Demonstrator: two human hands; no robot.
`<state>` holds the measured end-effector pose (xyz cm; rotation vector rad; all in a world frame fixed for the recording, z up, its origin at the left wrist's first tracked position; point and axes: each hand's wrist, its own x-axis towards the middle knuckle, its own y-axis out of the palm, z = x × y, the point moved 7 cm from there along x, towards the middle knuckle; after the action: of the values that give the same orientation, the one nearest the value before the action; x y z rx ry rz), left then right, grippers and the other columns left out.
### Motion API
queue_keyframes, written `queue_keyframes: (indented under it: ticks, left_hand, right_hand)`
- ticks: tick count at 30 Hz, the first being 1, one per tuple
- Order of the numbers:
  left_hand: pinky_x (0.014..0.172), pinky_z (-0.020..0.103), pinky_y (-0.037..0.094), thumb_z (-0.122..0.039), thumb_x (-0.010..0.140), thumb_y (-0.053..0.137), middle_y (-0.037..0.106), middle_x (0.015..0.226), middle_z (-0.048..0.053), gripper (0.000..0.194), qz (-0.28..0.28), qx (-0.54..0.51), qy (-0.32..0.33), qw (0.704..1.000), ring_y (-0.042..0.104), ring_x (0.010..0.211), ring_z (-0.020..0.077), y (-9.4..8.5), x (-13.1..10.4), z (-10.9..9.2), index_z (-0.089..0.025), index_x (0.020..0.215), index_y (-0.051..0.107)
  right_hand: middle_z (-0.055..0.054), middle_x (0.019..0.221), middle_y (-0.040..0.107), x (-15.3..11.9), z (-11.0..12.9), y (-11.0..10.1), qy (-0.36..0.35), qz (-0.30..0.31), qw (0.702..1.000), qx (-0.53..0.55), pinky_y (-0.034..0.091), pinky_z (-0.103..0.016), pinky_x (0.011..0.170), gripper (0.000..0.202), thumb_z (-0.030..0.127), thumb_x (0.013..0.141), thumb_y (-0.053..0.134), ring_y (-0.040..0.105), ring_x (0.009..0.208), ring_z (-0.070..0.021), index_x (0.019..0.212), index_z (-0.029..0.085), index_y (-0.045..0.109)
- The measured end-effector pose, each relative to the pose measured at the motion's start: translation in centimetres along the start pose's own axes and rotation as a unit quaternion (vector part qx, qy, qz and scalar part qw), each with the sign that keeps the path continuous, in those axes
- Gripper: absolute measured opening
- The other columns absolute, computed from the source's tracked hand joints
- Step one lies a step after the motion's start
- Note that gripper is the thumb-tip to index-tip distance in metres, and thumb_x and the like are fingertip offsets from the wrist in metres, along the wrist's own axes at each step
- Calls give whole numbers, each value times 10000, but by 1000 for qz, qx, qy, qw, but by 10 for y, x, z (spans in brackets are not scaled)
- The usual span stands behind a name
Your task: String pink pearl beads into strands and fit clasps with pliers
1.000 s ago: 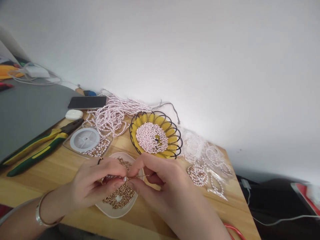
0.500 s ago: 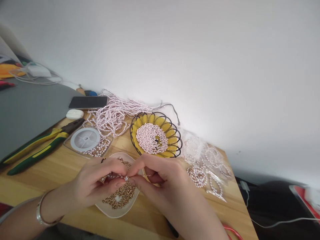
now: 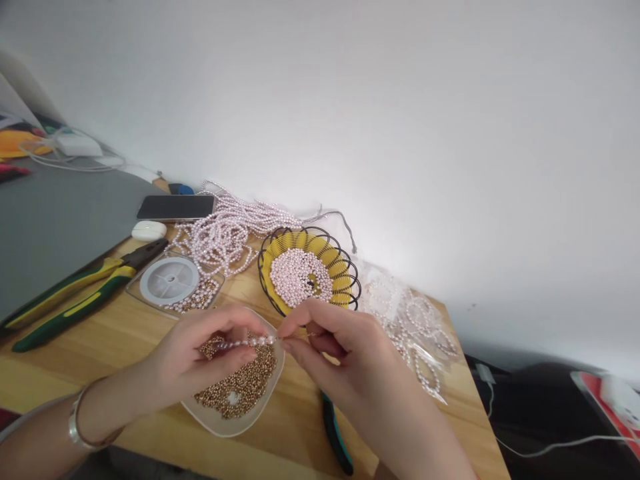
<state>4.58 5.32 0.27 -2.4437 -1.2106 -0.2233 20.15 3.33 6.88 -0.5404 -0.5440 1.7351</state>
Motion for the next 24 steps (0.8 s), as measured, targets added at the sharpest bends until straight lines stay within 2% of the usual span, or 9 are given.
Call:
queue_keyframes:
  ticks: [3,5,10,14,18,21,24]
  left_hand:
    - [518,194,436,-295,965,602,657,762,-1,179,0,0,-10,1000,589,640,118,1,2,3,-193,1107,639]
    - [520,192,446,-272,964,596,685,782,9,151,-10,6,8,1000,605,632,115,-2,4,1,-184,1073,650]
    - [521,183,457,-232,984,558,760,884,23,118,-49,54,63,995,680,681,121,-9,5,-4,-190,991,669]
    - [579,178,497,-217,982,564,773,898,-3,110,-60,74,77,992,697,686,107,-10,6,-5,-216,1002,671]
    - [537,172,480,-215,974,571,775,859,-9,107,-68,90,98,989,677,615,94,-10,6,-8,-220,979,678]
    - [484,169,456,-194,958,580,770,817,-4,103,-59,87,117,988,644,539,86,-8,5,-7,-210,979,679]
    - [475,164,450,-168,945,583,774,847,6,108,-44,81,128,988,651,551,88,-9,5,-4,-209,985,675]
  right_hand:
    - [46,583,449,-5,-5,-20,13,-53,998,-9,276,-244,453,132,318,905,646,349,511,-109,816,224,667]
    - [20,616,537,-10,-7,-36,17,-92,996,-12,298,-240,446,137,349,888,670,401,514,-112,833,224,671]
    - [9,616,578,-24,-4,-65,10,-153,987,-51,316,-250,439,157,362,892,674,416,482,-107,828,219,675]
    - [2,634,598,-31,-2,-71,10,-160,986,-54,352,-255,458,158,362,913,656,440,499,-112,847,220,674]
    - [5,641,595,-34,-2,-73,8,-158,986,-53,366,-258,471,161,372,916,655,445,513,-114,860,222,675]
    - [13,632,571,-34,-3,-72,17,-158,986,-49,343,-259,466,158,373,910,652,430,512,-116,856,226,666]
    - [33,603,504,-31,-2,-70,19,-159,986,-38,298,-263,469,138,352,912,616,385,516,-121,854,230,647]
